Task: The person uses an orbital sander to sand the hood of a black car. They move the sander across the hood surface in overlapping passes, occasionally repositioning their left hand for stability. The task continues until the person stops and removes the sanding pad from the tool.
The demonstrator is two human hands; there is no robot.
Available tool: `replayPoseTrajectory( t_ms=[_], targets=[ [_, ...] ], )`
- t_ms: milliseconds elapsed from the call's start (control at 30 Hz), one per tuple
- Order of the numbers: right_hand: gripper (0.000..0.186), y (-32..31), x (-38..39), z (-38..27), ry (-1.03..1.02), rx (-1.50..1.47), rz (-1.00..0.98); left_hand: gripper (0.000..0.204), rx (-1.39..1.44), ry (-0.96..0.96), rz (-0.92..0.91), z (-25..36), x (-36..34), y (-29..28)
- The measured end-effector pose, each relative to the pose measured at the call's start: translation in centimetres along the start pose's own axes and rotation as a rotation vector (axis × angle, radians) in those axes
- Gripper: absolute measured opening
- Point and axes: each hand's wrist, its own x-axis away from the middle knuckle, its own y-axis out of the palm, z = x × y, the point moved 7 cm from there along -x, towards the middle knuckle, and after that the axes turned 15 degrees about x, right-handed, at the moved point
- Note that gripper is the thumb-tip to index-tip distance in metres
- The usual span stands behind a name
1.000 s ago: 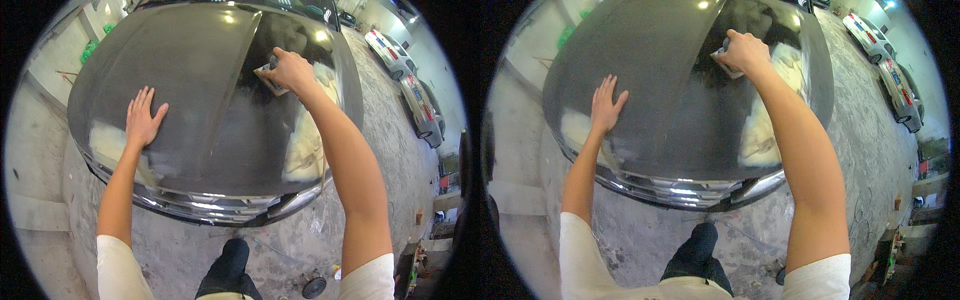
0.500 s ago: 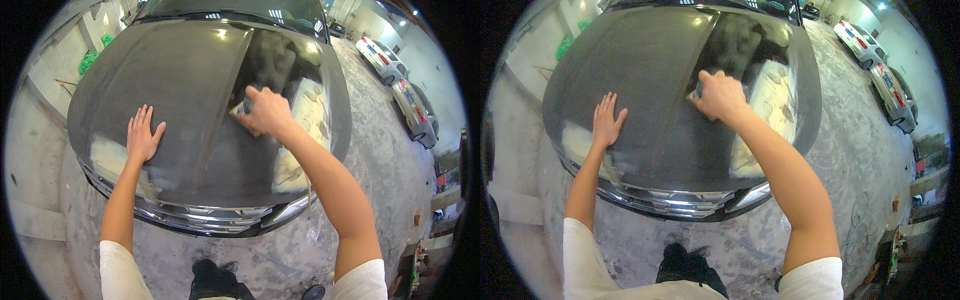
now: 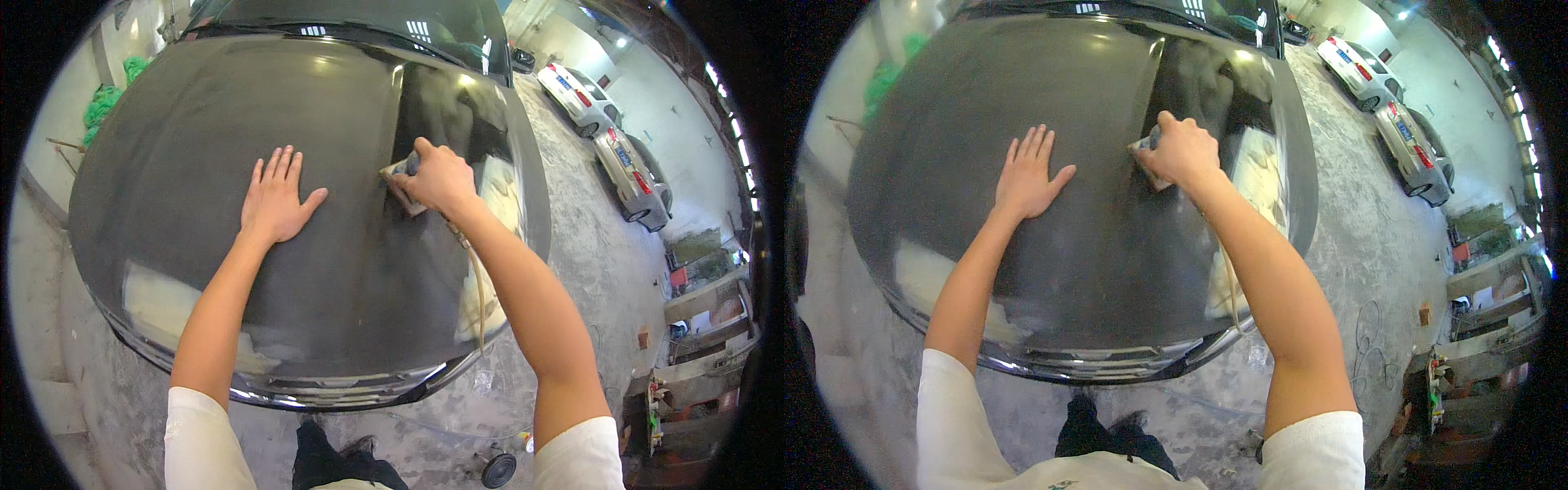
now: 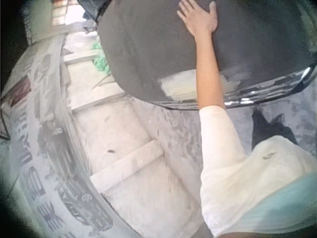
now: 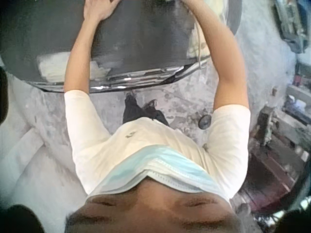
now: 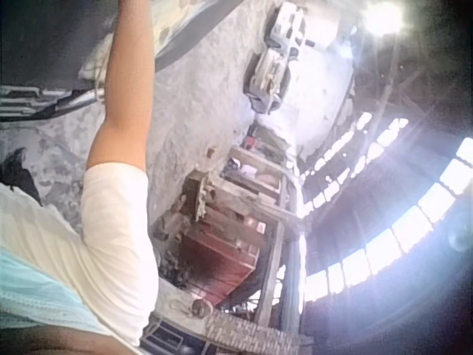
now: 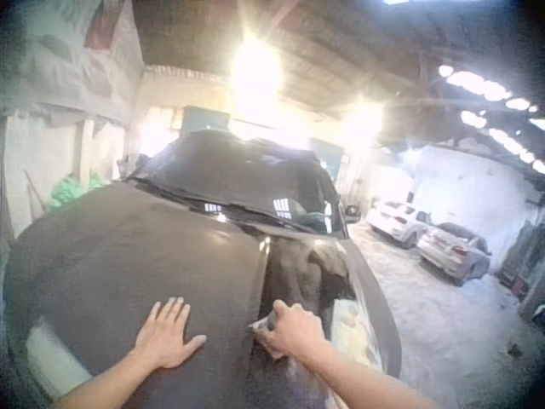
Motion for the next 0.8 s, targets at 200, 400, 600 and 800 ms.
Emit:
replayPoseTrajectory(
  t_ms=[200,400,600,800],
  targets=[
    [0.074,0.5,-8.2,0.8,0.15,0.035,-0.052,0.087,0.045,0.075,-0.005,0.9,-4.5,0.5],
    [0.077,1.2,-15.3,2.0,0.256,0.04,-0.058,0.083,0.097,0.104,-0.012,1.2,-6.9,1.1],
    [0.082,1.6,-19.5,2.4,0.307,0.078,-0.065,0.082,0.133,0.127,0.006,1.0,-6.7,1.3],
    [0.074,0.9,-17.5,0.1,0.272,0.086,-0.062,0.081,0.156,0.118,0.019,1.1,-6.8,0.9]
  ],
)
